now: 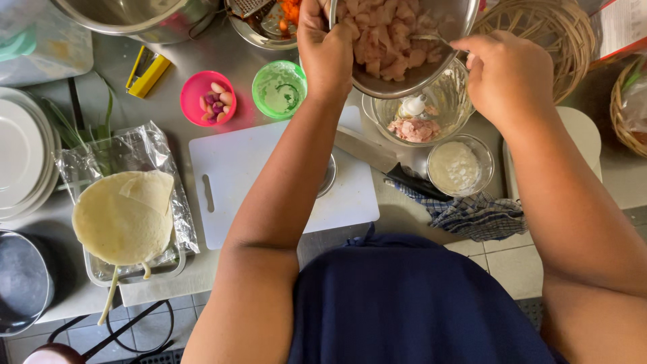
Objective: The person transfers pieces of chicken into a blender, adds seasonings and liquids using a spoon, and then chops shallots and garlic on a cutting board using a knife.
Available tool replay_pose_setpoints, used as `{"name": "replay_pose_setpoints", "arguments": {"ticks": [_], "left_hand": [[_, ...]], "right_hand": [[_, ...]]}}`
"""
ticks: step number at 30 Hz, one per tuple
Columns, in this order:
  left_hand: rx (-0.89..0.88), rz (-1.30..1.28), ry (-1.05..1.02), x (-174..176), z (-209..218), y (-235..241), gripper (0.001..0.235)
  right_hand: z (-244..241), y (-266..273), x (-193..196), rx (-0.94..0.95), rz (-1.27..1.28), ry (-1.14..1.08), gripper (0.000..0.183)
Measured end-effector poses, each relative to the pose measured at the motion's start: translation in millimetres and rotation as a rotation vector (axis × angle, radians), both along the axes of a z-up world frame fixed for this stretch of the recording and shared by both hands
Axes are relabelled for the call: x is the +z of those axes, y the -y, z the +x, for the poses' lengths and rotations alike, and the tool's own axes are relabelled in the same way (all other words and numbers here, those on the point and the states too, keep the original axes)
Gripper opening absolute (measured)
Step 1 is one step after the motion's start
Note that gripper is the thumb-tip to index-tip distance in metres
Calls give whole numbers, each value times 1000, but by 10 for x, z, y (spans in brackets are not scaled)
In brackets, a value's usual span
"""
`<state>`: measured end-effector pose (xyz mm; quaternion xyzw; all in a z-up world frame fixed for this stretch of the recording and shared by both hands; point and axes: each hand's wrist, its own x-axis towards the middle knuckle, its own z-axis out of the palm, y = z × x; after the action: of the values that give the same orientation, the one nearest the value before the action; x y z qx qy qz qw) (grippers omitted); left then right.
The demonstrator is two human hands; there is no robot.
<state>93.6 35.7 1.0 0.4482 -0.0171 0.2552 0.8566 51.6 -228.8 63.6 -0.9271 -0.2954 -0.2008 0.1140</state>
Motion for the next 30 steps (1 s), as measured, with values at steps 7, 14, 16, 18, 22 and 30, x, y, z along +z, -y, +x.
{"name": "replay_pose_setpoints", "arguments": {"ticks": [7, 14, 16, 18, 22, 30], "left_hand": [[31, -2, 56, -57, 50, 154, 26], [89, 42, 83, -151, 132, 315, 26], [91, 57, 85, -178, 125, 345, 27], [91, 71, 90, -196, 110, 360, 27], [74, 135, 114, -203, 86, 343, 28], [63, 27, 76, -167, 42, 347, 30]], "right_hand": [[-58, -9, 108, 54, 87, -64, 24], [-133, 66, 18, -34, 40, -164, 33], [-183, 82, 37, -29, 27, -154, 34], [-235, 117, 83, -36, 29, -182, 37], [-309, 139, 147, -53, 41, -223, 35], [-290, 43, 155, -43, 143, -29, 31]]}}
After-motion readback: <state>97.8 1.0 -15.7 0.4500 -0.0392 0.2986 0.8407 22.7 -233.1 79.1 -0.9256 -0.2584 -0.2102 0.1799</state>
